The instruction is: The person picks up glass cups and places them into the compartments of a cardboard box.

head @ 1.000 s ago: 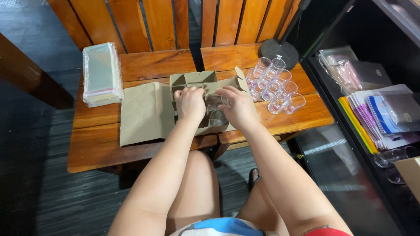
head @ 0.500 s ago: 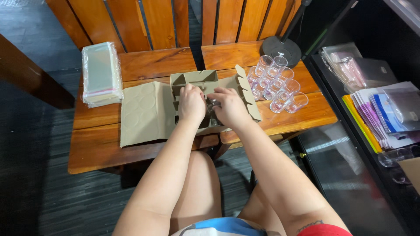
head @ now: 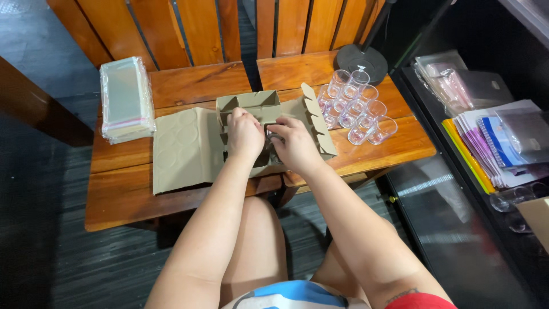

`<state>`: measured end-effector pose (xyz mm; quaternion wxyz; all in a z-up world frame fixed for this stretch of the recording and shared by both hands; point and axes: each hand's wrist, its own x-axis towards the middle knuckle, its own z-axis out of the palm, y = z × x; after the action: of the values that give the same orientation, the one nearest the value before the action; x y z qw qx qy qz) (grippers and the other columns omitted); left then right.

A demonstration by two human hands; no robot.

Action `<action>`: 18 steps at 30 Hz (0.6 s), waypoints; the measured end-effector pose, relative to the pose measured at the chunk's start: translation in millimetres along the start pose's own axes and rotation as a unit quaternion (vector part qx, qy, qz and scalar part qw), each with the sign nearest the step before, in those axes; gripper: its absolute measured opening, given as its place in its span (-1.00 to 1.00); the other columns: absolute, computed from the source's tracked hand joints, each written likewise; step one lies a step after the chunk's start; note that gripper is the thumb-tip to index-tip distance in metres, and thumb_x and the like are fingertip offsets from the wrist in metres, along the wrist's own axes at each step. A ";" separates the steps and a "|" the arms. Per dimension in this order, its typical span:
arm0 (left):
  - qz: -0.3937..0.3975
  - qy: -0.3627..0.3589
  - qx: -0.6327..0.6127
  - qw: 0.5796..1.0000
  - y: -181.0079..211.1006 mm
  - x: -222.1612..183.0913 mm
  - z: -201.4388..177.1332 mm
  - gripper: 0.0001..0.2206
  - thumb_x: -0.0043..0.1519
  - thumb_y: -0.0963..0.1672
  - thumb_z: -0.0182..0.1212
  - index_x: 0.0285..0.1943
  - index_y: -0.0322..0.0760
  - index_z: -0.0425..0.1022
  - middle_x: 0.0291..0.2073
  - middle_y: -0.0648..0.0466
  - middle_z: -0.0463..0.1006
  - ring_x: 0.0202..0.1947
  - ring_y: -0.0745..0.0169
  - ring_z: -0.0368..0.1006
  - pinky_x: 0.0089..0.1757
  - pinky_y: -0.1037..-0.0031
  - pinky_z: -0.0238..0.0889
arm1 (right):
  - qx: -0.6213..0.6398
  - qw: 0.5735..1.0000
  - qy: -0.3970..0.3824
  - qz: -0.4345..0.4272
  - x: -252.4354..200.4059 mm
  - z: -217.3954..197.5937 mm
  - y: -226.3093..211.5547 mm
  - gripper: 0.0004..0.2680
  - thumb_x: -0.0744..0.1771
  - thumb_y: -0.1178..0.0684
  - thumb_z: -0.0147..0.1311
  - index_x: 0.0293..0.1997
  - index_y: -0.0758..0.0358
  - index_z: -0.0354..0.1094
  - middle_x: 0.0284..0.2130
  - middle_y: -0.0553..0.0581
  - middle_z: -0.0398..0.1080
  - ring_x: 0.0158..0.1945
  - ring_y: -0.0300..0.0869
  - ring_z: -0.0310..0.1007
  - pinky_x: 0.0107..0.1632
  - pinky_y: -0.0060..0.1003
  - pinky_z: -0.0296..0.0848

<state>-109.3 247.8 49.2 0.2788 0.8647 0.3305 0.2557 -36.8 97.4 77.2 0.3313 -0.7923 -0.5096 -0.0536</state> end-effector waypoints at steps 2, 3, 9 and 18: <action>0.009 0.011 -0.009 1.000 0.2 -1.5 -0.6 -0.90 0.17 -0.21 0.15 -0.42 -0.26 0.47 -0.17 0.09 0.31 -0.02 0.06 0.31 -0.10 0.38 0.43 | 0.026 0.999 0.009 0.018 -7.1 -19.0 -2.9 -0.79 0.29 0.14 0.23 0.01 0.04 0.56 0.04 0.09 0.45 0.19 0.04 0.45 0.18 -0.12 0.53; 0.016 0.022 -0.017 0.999 0.4 -2.8 -0.3 -0.93 0.15 -0.22 0.18 -0.41 -0.27 0.50 -0.16 0.08 0.34 0.00 0.01 0.33 -0.05 0.34 0.41 | 0.053 0.998 0.018 0.036 -11.6 -28.4 -4.1 -0.79 0.30 0.13 0.22 0.01 -0.04 0.57 0.03 0.03 0.44 0.17 -0.01 0.47 0.18 -0.10 0.52; 0.044 0.083 -0.002 0.996 21.3 -8.5 -4.7 -0.87 0.09 -0.18 0.33 -0.20 -0.27 0.59 -0.13 0.02 0.42 0.02 -0.10 0.41 0.03 0.21 0.35 | 0.198 0.961 0.178 0.079 -40.3 -85.1 33.5 -0.86 0.30 0.21 0.33 -0.10 0.12 0.59 -0.12 0.12 0.49 0.02 -0.03 0.56 0.05 -0.29 0.58; 0.217 0.035 -0.370 0.903 168.1 -51.2 58.7 -0.83 0.05 -0.20 0.39 -0.20 -0.14 0.60 -0.28 0.03 0.53 -0.14 -0.02 0.52 -0.04 0.36 0.36 | 0.260 0.870 0.334 0.253 -84.5 -103.8 138.4 -0.86 0.32 0.26 0.23 -0.05 0.27 0.52 -0.29 0.10 0.52 -0.29 -0.36 0.48 -0.23 -0.49 0.57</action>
<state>-33.7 87.6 103.5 0.5048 0.7399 0.0262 0.4439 66.0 -64.1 56.7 0.6781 -0.7141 -0.1456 -0.0951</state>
